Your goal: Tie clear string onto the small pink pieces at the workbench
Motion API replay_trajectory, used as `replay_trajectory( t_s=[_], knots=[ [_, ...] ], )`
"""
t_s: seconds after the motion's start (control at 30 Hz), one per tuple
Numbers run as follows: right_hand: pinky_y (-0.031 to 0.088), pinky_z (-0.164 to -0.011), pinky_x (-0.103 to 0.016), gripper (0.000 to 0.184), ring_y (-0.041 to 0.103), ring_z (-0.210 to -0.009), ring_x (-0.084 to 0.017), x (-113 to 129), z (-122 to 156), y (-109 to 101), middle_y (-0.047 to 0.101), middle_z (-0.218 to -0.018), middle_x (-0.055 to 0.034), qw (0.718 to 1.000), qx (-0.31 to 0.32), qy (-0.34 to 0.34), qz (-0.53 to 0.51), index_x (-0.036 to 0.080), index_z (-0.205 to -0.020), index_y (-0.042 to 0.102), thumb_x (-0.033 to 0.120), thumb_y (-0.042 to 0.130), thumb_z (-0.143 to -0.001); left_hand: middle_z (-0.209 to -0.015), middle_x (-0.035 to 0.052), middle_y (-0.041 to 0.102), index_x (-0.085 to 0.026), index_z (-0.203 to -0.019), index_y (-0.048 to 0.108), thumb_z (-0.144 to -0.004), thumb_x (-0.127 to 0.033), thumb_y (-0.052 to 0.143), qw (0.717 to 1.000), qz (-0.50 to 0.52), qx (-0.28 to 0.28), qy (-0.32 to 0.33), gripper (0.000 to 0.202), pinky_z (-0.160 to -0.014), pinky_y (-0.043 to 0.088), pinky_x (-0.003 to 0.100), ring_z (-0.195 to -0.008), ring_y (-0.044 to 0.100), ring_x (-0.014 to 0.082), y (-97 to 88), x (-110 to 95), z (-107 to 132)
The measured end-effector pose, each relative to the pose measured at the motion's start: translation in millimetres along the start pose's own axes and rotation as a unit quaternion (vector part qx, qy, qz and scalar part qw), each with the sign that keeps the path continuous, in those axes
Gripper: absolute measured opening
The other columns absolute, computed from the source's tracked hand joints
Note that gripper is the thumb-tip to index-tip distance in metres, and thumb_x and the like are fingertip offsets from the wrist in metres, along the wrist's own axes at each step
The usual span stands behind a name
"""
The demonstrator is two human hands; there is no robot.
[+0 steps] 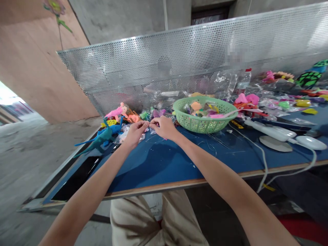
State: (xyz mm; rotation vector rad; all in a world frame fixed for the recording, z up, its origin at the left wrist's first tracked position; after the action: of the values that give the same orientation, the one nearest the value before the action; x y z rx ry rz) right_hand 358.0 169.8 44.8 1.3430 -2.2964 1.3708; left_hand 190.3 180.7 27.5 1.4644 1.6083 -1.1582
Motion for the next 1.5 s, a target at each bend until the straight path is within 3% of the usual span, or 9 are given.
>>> replay_trajectory(
  t_s=[0.13, 0.4, 0.67, 0.9, 1.13, 1.33, 1.5],
  knots=[
    [0.035, -0.077, -0.033, 0.016, 0.059, -0.086, -0.022, 3, 1, 2, 0.073, -0.083, -0.0047, 1.0, 0.002, 0.011, 0.029, 0.021, -0.092, 0.076, 0.029, 0.063, -0.093, -0.077, 0.004, 0.069, -0.015, -0.085, 0.074, -0.079, -0.05, 0.073, 0.998, -0.027, -0.012, 0.056, 0.035, -0.067, 0.045, 0.027, -0.072, 0.059, 0.0153, -1.0, -8, 2],
    [0.035, -0.081, -0.038, 0.016, 0.058, -0.087, -0.024, 2, 0, 7, 0.071, -0.081, -0.0063, 0.998, -0.006, 0.022, 0.064, 0.022, -0.092, 0.076, 0.029, 0.062, -0.094, -0.084, 0.0066, 0.072, -0.016, -0.09, 0.071, -0.087, -0.045, 0.066, 0.987, -0.121, -0.032, 0.1, 0.03, -0.07, 0.047, 0.028, -0.074, 0.061, 0.0169, -1.3, -24, 11],
    [0.039, -0.081, -0.038, 0.013, 0.059, -0.089, -0.026, -8, -2, 9, 0.071, -0.083, -0.0072, 0.999, -0.033, 0.024, 0.025, 0.022, -0.092, 0.075, 0.028, 0.063, -0.092, -0.095, 0.0066, 0.075, -0.021, -0.092, 0.077, -0.087, -0.04, 0.069, 0.977, -0.149, -0.039, 0.15, 0.021, -0.086, 0.05, 0.032, -0.089, 0.066, 0.0211, -3.3, -31, 15],
    [0.042, -0.078, -0.034, 0.017, 0.062, -0.08, -0.021, -13, -1, 1, 0.073, -0.079, -0.0045, 0.998, -0.052, 0.017, -0.02, 0.02, -0.086, 0.075, 0.028, 0.062, -0.092, -0.099, 0.0078, 0.077, -0.019, -0.107, 0.078, -0.086, -0.045, 0.069, 0.992, -0.094, 0.021, 0.085, 0.035, -0.083, 0.053, 0.032, -0.091, 0.07, 0.0224, -11.0, -14, 4],
    [0.047, -0.073, -0.031, 0.02, 0.066, -0.073, -0.018, -16, -4, 0, 0.075, -0.081, -0.0043, 0.988, -0.011, -0.002, -0.151, 0.017, -0.09, 0.072, 0.025, 0.054, -0.093, -0.092, 0.0079, 0.078, -0.018, -0.105, 0.079, -0.084, -0.045, 0.071, 0.993, -0.085, 0.045, 0.07, 0.035, -0.078, 0.054, 0.031, -0.085, 0.071, 0.0224, -7.5, -9, 6],
    [0.048, -0.073, -0.031, 0.013, 0.063, -0.07, -0.017, -19, -3, 2, 0.068, -0.073, -0.0004, 0.983, -0.015, -0.013, -0.183, 0.018, -0.101, 0.058, 0.022, 0.048, -0.093, -0.081, 0.0056, 0.076, -0.019, -0.103, 0.08, -0.084, -0.044, 0.07, 0.993, -0.092, 0.023, 0.07, 0.033, -0.069, 0.051, 0.029, -0.073, 0.067, 0.0188, -7.0, -11, 5],
    [0.047, -0.072, -0.031, 0.017, 0.063, -0.073, -0.017, -18, -3, 5, 0.068, -0.078, -0.0012, 0.981, 0.007, 0.004, -0.193, 0.019, -0.105, 0.055, 0.023, 0.041, -0.096, -0.082, 0.0034, 0.075, -0.02, -0.097, 0.081, -0.083, -0.046, 0.071, 0.988, -0.121, -0.008, 0.09, 0.032, -0.066, 0.044, 0.027, -0.07, 0.06, 0.017, -10.3, -13, 3]
  ],
)
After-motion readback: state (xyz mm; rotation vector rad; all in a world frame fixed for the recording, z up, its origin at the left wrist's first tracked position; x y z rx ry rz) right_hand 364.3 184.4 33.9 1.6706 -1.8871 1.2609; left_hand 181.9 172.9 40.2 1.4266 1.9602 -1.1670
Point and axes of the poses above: each hand's wrist, its own z-axis away from the middle knuckle, its own y-axis out of the palm, x = y × z, the point moved 2 cm from there along -z, towards the middle knuckle
